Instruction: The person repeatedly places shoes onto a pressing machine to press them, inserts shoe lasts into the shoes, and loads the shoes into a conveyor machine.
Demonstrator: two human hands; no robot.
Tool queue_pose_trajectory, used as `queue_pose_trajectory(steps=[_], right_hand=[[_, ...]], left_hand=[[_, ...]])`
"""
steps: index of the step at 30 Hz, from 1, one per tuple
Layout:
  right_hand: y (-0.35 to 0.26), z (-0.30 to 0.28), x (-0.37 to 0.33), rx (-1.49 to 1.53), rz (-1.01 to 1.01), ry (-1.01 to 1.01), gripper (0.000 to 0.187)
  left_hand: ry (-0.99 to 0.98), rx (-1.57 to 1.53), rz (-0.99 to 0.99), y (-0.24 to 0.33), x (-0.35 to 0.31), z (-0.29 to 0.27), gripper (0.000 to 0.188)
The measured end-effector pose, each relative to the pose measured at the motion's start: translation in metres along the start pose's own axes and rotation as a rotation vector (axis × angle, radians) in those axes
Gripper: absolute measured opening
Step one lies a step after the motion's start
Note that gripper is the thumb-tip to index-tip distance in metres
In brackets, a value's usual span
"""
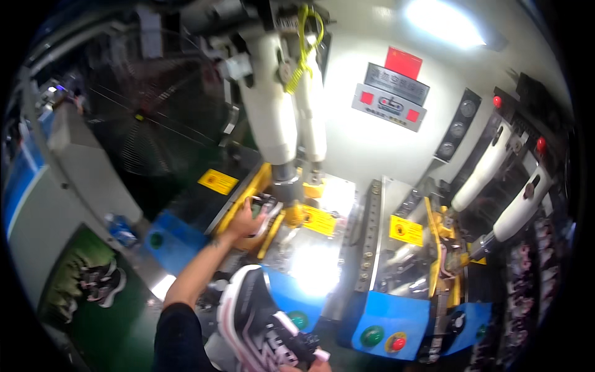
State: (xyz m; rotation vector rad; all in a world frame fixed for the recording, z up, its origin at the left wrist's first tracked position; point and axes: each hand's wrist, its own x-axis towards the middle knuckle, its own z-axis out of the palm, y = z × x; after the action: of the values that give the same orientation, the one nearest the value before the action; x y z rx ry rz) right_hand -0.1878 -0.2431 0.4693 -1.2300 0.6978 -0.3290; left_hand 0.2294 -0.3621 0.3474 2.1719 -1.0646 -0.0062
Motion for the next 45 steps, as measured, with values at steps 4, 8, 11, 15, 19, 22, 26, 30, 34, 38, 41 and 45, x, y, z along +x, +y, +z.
queue_pose_trajectory(steps=[4, 8, 11, 15, 19, 22, 26, 30, 34, 38, 41, 45], right_hand=[[0.031, 0.004, 0.023, -0.23, -0.127, 0.191, 0.065], [0.009, 0.002, 0.042, -0.097, -0.059, 0.257, 0.039], [-0.029, 0.018, 0.061, -0.299, 0.091, 0.251, 0.029], [-0.061, 0.052, 0.166, 0.051, 0.332, 0.067, 0.057], [-0.105, 0.043, 0.316, 0.049, 0.47, 0.267, 0.04], [-0.067, 0.047, 0.399, -0.663, 0.141, 0.539, 0.042], [0.018, 0.079, 0.442, -0.978, -0.4, 0.605, 0.063], [0.002, 0.063, 0.456, -0.653, -0.19, 0.613, 0.049], [-0.024, 0.066, 0.419, -0.872, -0.206, 0.578, 0.06], [-0.038, 0.054, 0.355, -0.995, -0.255, 0.186, 0.06], [-0.029, 0.064, 0.205, -1.192, -0.946, -0.149, 0.063], [0.016, -0.065, 0.01, -1.419, -0.831, 0.27, 0.081]], left_hand=[[-0.207, -0.208, 0.103, -0.01, 0.019, 0.01, 0.062], [-0.475, -0.73, -0.191, 0.011, 0.05, -0.055, 0.047], [-0.527, -1.263, -0.232, 0.025, 0.005, -0.137, 0.052], [0.24, -1.358, -0.566, -0.076, -0.163, -0.171, 0.055], [0.604, -1.382, -0.718, -0.081, -0.268, -0.183, 0.045], [0.677, -0.997, -0.848, -0.096, -0.356, -0.182, 0.045], [0.814, -0.839, -0.96, -0.098, -0.43, -0.179, 0.047], [0.932, -1.099, -1.085, -0.06, -0.46, -0.16, 0.053], [0.644, -0.602, -0.663, -0.028, -0.435, -0.161, 0.055], [0.631, -0.608, -0.34, 0.001, -0.401, -0.175, 0.058], [0.731, -0.935, -0.508, 0.028, -0.426, -0.188, 0.053], [0.478, -1.596, -0.484, 0.084, -0.449, -0.184, 0.049]])
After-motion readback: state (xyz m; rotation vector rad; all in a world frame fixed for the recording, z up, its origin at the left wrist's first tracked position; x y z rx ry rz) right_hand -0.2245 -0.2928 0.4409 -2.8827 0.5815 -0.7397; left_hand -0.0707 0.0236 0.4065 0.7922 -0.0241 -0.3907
